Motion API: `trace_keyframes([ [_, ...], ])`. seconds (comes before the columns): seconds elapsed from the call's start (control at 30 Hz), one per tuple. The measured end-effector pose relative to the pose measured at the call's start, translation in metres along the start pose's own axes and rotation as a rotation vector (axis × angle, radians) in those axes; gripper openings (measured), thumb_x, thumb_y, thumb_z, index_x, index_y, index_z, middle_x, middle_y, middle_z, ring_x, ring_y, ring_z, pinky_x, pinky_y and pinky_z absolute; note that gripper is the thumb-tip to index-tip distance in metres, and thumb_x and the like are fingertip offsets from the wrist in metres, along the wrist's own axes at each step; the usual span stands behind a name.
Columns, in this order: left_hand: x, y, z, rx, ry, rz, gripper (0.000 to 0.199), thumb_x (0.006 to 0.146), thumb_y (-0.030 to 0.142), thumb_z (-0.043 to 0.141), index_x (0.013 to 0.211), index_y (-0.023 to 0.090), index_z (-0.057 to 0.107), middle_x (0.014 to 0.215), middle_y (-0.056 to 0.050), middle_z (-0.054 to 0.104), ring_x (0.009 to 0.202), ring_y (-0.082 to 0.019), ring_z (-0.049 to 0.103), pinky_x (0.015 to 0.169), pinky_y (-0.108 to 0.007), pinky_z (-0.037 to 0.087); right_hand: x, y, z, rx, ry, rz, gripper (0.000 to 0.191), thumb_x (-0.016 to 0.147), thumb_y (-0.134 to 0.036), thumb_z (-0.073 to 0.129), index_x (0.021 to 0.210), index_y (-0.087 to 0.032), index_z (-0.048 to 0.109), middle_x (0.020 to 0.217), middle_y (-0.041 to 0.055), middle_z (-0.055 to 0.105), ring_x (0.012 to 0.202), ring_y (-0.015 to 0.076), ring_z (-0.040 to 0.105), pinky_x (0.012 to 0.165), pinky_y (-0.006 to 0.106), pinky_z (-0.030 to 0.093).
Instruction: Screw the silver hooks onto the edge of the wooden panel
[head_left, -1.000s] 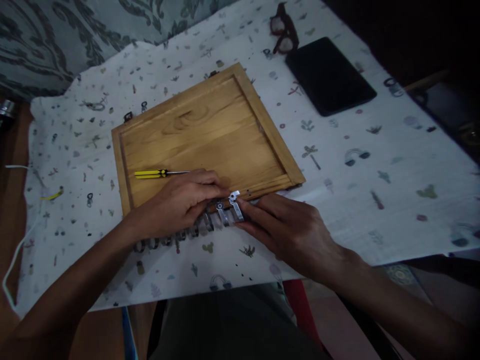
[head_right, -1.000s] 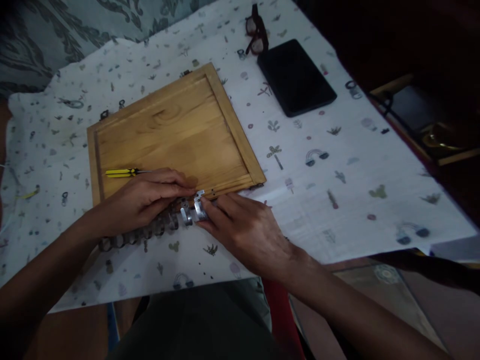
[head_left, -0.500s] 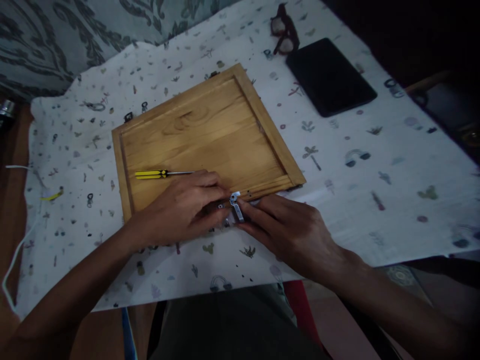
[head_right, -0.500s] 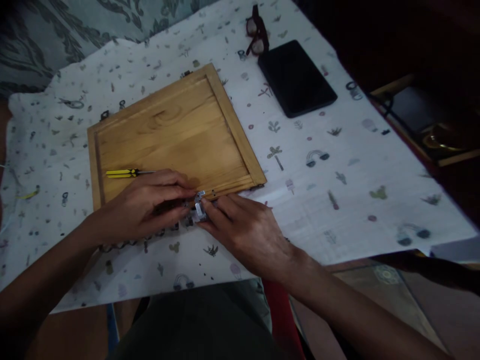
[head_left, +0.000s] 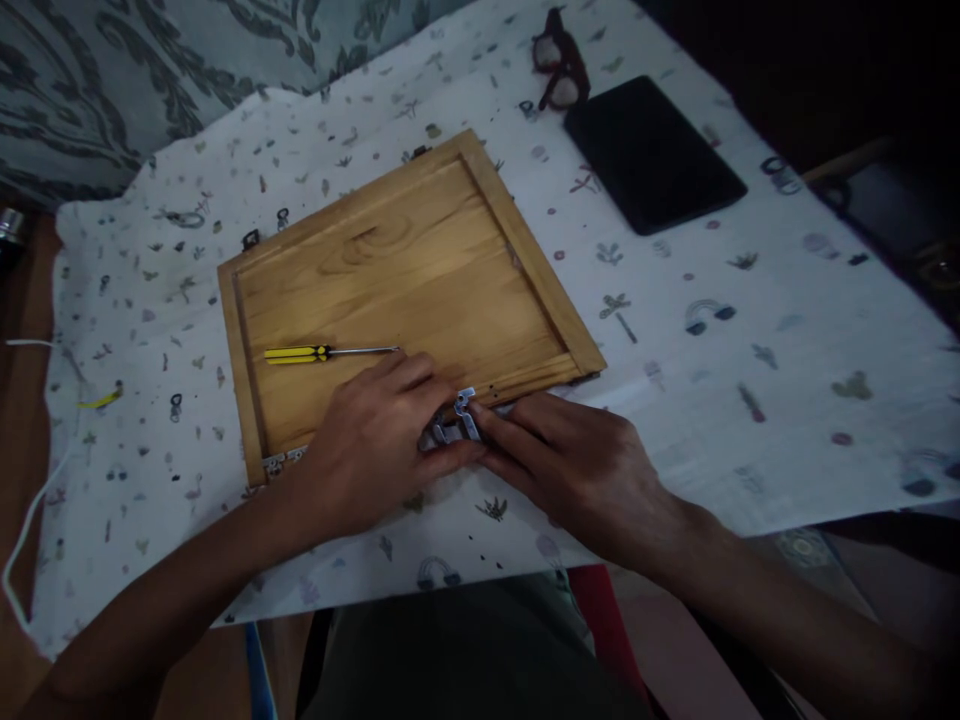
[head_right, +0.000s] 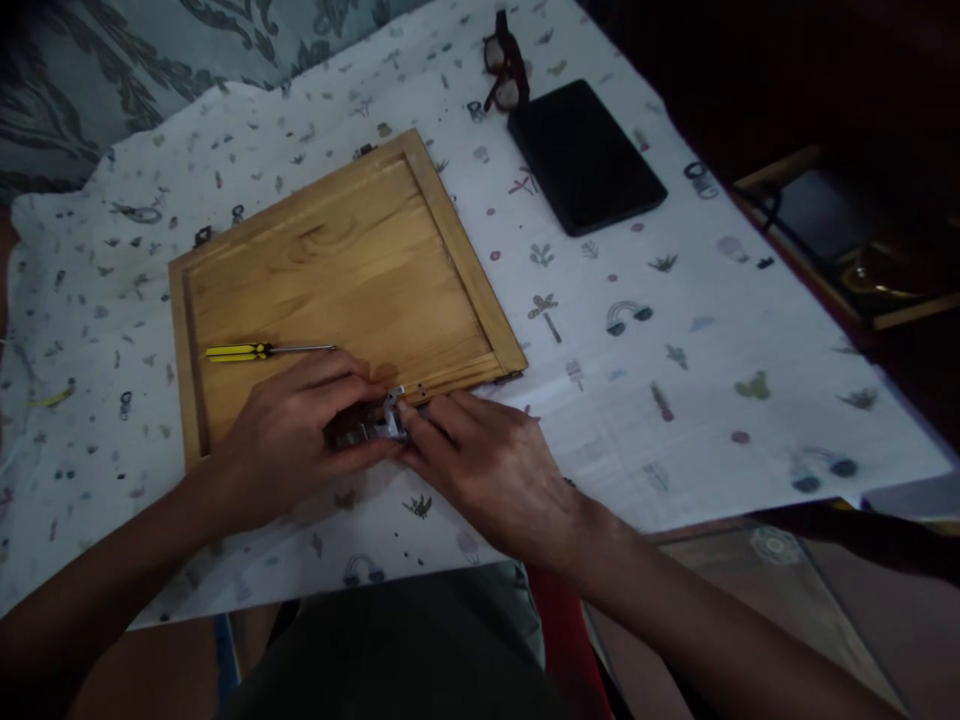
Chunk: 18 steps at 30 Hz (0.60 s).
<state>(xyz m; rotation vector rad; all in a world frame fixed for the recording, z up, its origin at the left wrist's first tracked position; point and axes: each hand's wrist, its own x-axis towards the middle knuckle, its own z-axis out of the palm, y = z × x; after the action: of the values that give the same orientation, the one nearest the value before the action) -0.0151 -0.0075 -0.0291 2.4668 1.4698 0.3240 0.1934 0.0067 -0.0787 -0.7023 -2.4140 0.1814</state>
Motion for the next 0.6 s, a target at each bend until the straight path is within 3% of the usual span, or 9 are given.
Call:
trace_keyframes([
  [0.2, 0.0, 0.0028, 0.0014, 0.001, 0.019, -0.023, 0.047, 0.097, 0.056, 0.052, 0.091, 0.013, 0.071, 0.094, -0.01, 0.072, 0.086, -0.026, 0.068, 0.071, -0.042, 0.057, 0.001, 0.0001, 0.0, -0.009, 0.011, 0.009, 0.022, 0.103, -0.025, 0.056, 0.108, -0.007, 0.069, 0.071, 0.0019, 0.065, 0.064, 0.0139, 0.061, 0.056, 0.027, 0.048],
  [0.6, 0.0035, 0.0059, -0.0067, -0.044, -0.051, -0.057, 0.038, 0.093, 0.052, 0.063, 0.087, 0.015, 0.069, 0.097, -0.009, 0.072, 0.087, -0.024, 0.067, 0.074, -0.041, 0.058, -0.0048, 0.0029, -0.0014, 0.067, -0.009, 0.02, 0.023, 0.101, -0.021, 0.058, 0.114, -0.005, 0.067, 0.083, 0.0078, 0.072, 0.073, 0.0184, 0.067, 0.062, 0.031, 0.055],
])
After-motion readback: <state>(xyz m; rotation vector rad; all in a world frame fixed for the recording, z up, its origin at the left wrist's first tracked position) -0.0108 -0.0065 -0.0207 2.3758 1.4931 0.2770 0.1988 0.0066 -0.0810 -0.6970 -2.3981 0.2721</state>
